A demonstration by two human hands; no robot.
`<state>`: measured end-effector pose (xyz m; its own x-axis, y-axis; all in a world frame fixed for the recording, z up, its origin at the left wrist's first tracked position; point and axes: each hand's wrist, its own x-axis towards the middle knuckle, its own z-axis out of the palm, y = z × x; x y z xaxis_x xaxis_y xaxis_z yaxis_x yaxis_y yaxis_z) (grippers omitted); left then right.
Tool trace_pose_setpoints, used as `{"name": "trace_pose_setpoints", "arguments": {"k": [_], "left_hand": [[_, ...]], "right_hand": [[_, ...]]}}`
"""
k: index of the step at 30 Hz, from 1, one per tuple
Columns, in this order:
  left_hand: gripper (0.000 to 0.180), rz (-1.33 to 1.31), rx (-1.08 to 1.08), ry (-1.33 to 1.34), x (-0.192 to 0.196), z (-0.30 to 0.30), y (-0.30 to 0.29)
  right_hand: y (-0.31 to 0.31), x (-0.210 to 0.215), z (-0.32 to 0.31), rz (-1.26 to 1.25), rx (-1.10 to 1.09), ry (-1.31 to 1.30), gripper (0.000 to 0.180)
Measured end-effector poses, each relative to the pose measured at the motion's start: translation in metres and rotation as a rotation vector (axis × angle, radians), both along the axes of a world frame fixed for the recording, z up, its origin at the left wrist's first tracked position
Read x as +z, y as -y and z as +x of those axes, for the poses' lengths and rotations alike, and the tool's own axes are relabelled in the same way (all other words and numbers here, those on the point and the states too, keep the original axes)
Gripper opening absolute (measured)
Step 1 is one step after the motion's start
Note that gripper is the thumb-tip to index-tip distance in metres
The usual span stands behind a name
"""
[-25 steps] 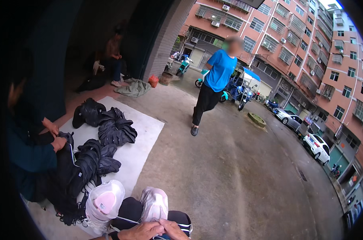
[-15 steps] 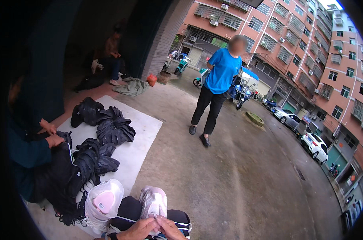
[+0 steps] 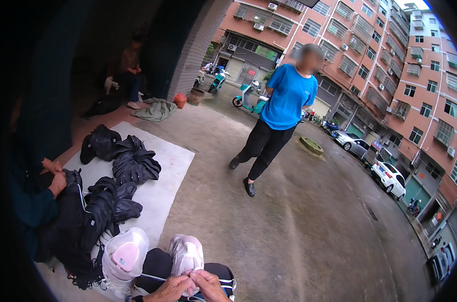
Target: Lacing a pair of white and pink athletic shoes while sitting on the ground.
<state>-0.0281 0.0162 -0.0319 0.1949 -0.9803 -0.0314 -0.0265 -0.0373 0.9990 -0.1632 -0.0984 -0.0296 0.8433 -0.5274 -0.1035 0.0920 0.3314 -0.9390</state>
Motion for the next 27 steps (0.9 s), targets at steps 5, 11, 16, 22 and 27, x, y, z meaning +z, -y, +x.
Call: {"name": "trace_pose_setpoints", "arguments": {"k": [5,11,16,22,27], "left_hand": [[0.029,0.032,-0.007,-0.030,0.014,-0.001,-0.001],[0.028,0.030,-0.028,-0.114,0.015,-0.008,-0.007],[0.030,0.012,-0.033,0.025,0.023,-0.002,-0.016],[0.028,-0.004,-0.163,-0.028,0.033,-0.006,-0.005],[0.024,0.068,-0.235,-0.094,0.025,-0.010,-0.005]], "right_hand": [[-0.007,-0.005,0.012,0.070,-0.169,0.014,0.030],[-0.009,-0.006,0.011,0.288,-0.161,0.078,0.027],[0.008,0.003,0.003,0.327,-0.309,0.237,0.019],[0.020,0.042,-0.002,0.270,-0.442,0.238,0.022],[0.024,0.036,-0.015,0.361,-0.400,0.164,0.020]]}}
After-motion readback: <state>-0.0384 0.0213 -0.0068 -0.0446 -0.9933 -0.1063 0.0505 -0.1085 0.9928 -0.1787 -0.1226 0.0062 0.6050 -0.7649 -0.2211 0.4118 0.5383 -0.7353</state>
